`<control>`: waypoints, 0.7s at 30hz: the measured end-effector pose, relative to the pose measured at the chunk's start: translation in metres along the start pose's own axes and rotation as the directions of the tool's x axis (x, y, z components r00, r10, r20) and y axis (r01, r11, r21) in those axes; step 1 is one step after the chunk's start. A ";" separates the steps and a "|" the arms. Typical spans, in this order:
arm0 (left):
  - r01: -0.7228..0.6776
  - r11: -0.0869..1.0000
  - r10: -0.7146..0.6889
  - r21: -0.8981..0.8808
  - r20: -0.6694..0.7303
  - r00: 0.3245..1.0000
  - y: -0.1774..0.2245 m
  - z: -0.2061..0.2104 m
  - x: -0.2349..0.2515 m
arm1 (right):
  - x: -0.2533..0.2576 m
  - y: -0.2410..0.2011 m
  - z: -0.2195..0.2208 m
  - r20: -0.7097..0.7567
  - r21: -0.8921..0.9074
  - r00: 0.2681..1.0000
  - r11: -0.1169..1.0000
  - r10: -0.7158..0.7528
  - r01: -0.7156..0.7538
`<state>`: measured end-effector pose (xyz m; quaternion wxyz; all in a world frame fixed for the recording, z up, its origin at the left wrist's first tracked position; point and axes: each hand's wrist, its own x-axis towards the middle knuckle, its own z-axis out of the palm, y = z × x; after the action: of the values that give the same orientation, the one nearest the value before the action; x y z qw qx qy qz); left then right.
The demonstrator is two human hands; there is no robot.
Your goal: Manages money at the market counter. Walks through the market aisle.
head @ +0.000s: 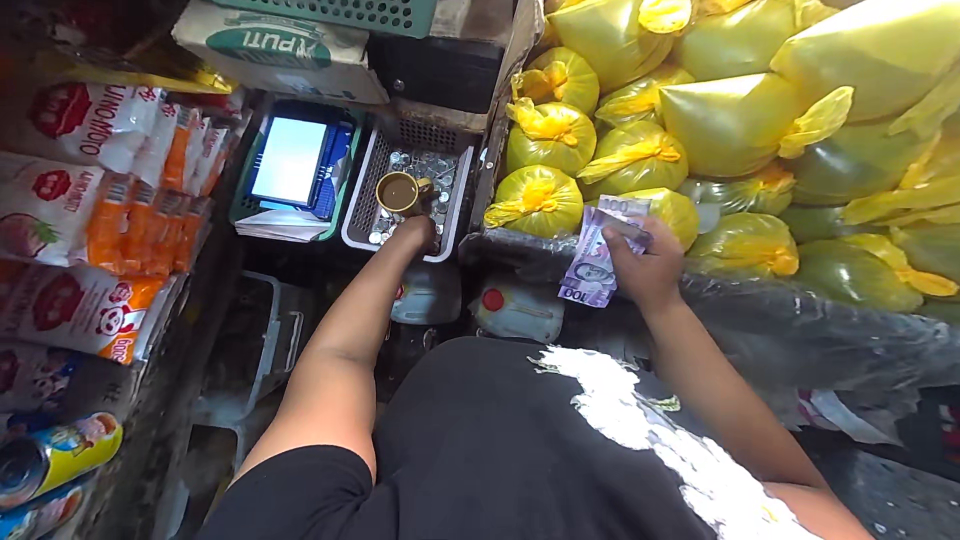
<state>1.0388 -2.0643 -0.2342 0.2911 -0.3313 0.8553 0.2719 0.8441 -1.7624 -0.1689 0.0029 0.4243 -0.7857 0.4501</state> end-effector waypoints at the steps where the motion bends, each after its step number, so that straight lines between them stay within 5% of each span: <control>1: -0.035 0.999 0.035 -0.007 0.000 0.999 -0.001 -0.002 -0.001 | 0.000 0.001 0.000 -0.003 0.003 1.000 1.000 0.000 0.000; 6: -0.187 0.908 0.143 -0.375 -0.143 0.979 -0.026 -0.017 -0.022 | 0.000 0.001 0.000 -0.010 0.012 1.000 1.000 -0.001 0.001; 9: -0.141 0.856 0.073 -0.497 -0.154 0.985 -0.039 -0.023 -0.033 | -0.001 0.000 -0.001 0.000 0.000 1.000 1.000 0.006 -0.006; 14: -0.048 0.945 0.024 -0.323 -0.080 0.997 -0.043 -0.013 -0.022 | -0.001 0.001 0.000 -0.015 -0.022 1.000 1.000 -0.002 0.002; 19: 0.272 0.955 -0.281 -0.117 -0.069 0.957 -0.022 -0.019 -0.032 | 0.000 0.001 -0.002 0.020 -0.045 1.000 0.999 -0.002 0.003; 21: 0.269 0.957 -0.277 -0.107 -0.070 0.958 -0.026 -0.018 -0.027 | 0.000 0.001 -0.001 0.017 -0.047 1.000 0.999 -0.012 0.013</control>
<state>1.0685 -2.0811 -0.2108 0.2731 -0.4710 0.7988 0.2559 0.8428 -1.7612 -0.1689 0.0090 0.4327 -0.7935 0.4278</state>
